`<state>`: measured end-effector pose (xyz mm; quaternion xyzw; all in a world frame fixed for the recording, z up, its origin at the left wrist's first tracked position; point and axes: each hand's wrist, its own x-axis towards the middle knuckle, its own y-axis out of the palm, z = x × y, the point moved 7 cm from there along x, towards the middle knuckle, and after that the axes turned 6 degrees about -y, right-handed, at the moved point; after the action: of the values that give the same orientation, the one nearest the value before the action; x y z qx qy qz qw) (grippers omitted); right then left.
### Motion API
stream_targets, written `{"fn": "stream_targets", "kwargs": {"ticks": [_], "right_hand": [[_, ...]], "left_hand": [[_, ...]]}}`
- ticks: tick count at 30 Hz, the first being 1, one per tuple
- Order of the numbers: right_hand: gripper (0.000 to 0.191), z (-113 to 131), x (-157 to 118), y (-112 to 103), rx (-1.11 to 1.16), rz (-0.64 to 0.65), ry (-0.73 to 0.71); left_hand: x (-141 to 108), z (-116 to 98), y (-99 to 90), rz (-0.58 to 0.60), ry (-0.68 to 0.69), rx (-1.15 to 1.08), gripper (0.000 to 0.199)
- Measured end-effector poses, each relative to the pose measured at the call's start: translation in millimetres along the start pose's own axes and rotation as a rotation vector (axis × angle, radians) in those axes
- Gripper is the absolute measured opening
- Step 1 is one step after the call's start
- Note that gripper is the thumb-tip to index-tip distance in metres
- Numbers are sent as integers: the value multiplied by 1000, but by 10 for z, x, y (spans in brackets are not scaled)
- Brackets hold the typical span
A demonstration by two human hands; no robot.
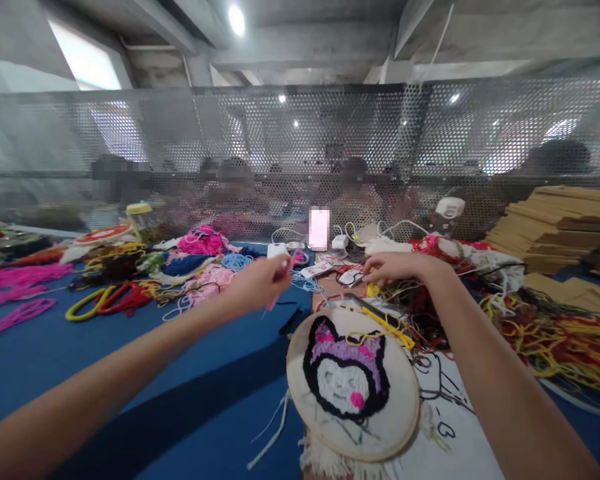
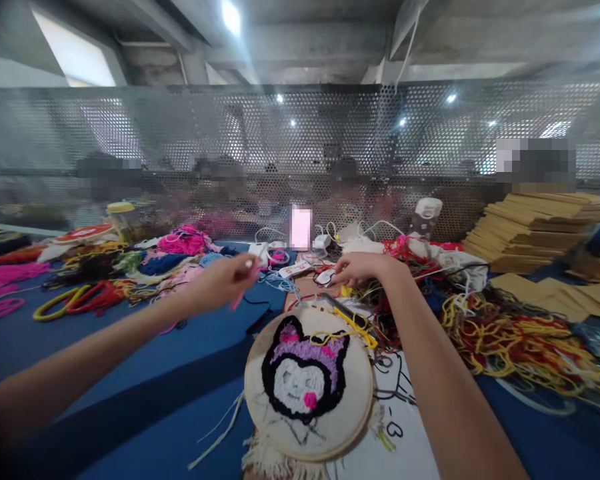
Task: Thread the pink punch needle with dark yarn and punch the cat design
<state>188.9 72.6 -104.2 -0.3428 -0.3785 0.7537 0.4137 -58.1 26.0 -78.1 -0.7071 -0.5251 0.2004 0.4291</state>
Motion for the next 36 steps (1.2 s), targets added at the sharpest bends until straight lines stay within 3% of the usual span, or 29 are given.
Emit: {"fn": "stream_targets", "kwargs": {"ticks": [2,3,5,8,12,16,20,23,29,33,36], "right_hand": [[33,-9,47,9,-51,-3,-8],[35,-14,60,-3,-77,-20,-7],[33,-10,69,-23,-122,-51,-1],[30,75,84,21,-171,-66,-13],[22,334,186,251,-215,-74,-93],[22,703,374,569,-285,-250,-183],[24,1065,518,965,-283,-333,-319],[26,1168,547,1114,-237,-377,-358],[15,1085,571,1121,-148,-424,-340],[20,1085,619,1171,-164,-426,-343],[9,1097,655,1230,-184,-443,-332]], "left_hand": [[-197,345,372,141,-54,85,34],[-282,511,469,148,-77,109,37],[-406,769,493,54,-112,104,39],[-501,901,456,34,-87,73,40],[-540,829,419,62,-28,113,33],[-638,610,511,128,164,193,21],[-775,447,627,171,281,303,26],[-814,429,650,173,225,375,24],[-820,484,593,207,-14,537,28],[-843,481,569,202,-54,637,29],[-842,486,570,185,-59,628,25]]}}
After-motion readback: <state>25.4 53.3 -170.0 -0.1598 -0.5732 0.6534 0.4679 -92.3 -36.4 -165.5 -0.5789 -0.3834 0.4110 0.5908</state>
